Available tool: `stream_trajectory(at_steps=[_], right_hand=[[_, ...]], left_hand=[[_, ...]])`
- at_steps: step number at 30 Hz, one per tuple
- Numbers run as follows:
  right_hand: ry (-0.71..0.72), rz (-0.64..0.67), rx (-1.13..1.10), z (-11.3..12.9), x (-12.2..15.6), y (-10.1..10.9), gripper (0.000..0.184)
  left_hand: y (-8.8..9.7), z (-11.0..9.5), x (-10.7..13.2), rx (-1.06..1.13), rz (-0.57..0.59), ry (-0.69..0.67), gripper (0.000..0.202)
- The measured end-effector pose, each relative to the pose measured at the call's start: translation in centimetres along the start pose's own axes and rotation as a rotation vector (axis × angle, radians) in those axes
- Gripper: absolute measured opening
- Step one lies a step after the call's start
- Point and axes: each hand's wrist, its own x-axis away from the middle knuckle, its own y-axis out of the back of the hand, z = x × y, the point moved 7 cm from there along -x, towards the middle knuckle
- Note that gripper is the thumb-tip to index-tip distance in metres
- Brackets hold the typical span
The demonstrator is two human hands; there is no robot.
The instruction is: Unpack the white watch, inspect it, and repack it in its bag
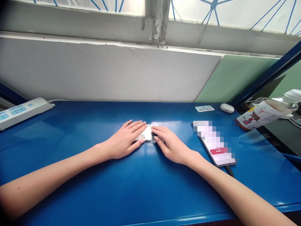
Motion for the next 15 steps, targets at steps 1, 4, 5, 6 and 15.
stream_trajectory(at_steps=[1, 4, 5, 6, 15], right_hand=[[0.006, -0.002, 0.003, 0.07, 0.0, 0.0, 0.04], [0.017, -0.009, 0.01, 0.2, -0.03, 0.04, 0.04], [0.019, -0.006, 0.016, 0.22, -0.05, 0.03, 0.04], [0.022, -0.002, 0.026, 0.23, -0.07, 0.02, 0.04], [0.126, 0.022, 0.133, 0.61, -0.25, -0.02, 0.041]], left_hand=[[0.02, 0.01, 0.0, -0.001, -0.001, 0.002, 0.054], [0.05, 0.02, 0.02, 0.004, -0.005, 0.004, 0.053], [0.04, 0.02, 0.03, 0.006, -0.005, 0.003, 0.052], [0.03, 0.01, 0.03, 0.008, -0.005, 0.002, 0.052], [0.06, 0.06, -0.03, 0.015, 0.004, 0.008, 0.053]])
